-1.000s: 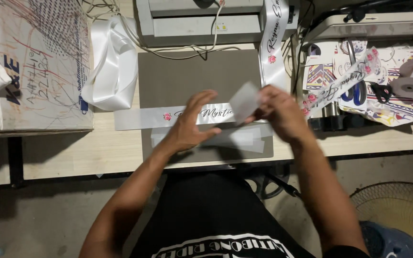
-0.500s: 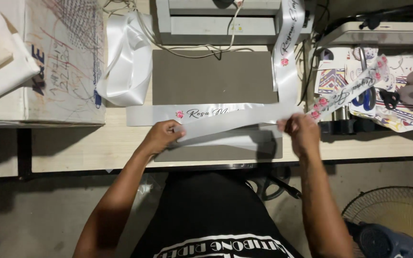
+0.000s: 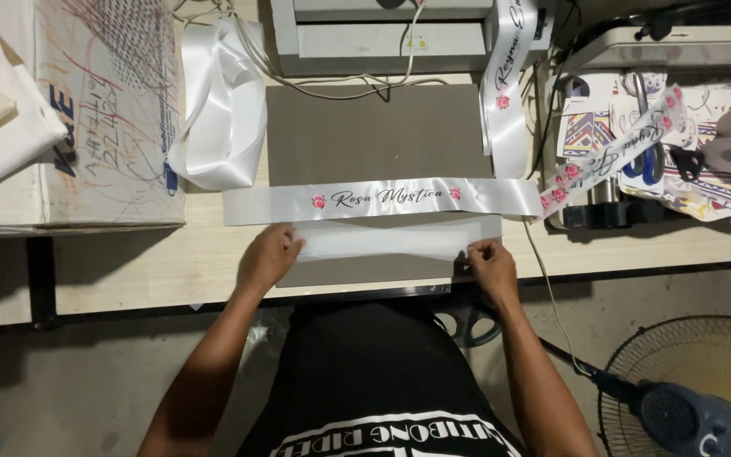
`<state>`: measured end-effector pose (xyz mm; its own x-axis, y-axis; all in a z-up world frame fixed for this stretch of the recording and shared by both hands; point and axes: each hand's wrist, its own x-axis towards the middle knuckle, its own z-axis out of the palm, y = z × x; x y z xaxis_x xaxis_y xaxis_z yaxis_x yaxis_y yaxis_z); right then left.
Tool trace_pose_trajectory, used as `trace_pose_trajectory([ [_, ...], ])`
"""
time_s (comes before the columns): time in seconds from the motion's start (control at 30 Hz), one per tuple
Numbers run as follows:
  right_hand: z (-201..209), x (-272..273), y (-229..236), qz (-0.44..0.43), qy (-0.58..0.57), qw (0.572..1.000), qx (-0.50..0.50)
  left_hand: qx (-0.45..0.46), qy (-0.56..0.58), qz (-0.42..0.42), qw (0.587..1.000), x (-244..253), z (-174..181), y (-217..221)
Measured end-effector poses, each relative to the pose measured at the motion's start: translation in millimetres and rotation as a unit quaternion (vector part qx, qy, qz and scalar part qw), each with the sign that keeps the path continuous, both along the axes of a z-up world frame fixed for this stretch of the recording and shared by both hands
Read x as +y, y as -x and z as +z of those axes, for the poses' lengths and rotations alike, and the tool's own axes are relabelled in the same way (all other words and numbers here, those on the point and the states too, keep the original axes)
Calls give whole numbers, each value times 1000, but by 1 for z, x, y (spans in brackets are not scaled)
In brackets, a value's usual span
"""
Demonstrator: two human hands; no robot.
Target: The person places printed transfer stickers onto white satin ribbons laid on a heat press. They use a handheld heat gun to apply heat to the sticker area, then peel off the backing film to reveal the transferred text and graphics on the ribbon.
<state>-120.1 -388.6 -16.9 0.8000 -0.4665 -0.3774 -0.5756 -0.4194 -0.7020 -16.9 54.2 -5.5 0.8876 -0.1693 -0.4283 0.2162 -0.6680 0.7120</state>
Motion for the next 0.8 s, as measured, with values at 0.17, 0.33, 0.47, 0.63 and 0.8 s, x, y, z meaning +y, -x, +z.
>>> trace_pose_trajectory([
  [0.17,11,-26,-26,90,183,975,-84,-173,-87,-2,981,7,20,-6],
  [0.33,43,-45,-81,251,338,887,-191,-311,-134,-38,940,7,31,-23],
  [0.47,54,-52,-114,356,385,835,-164,-275,-129,-48,951,0,35,-28],
  [0.63,54,-68,-133,392,380,836,-59,-244,-122,-33,961,-10,36,-26],
  [0.8,54,-91,-149,423,246,871,-40,-235,-117,-17,965,-13,39,-29],
])
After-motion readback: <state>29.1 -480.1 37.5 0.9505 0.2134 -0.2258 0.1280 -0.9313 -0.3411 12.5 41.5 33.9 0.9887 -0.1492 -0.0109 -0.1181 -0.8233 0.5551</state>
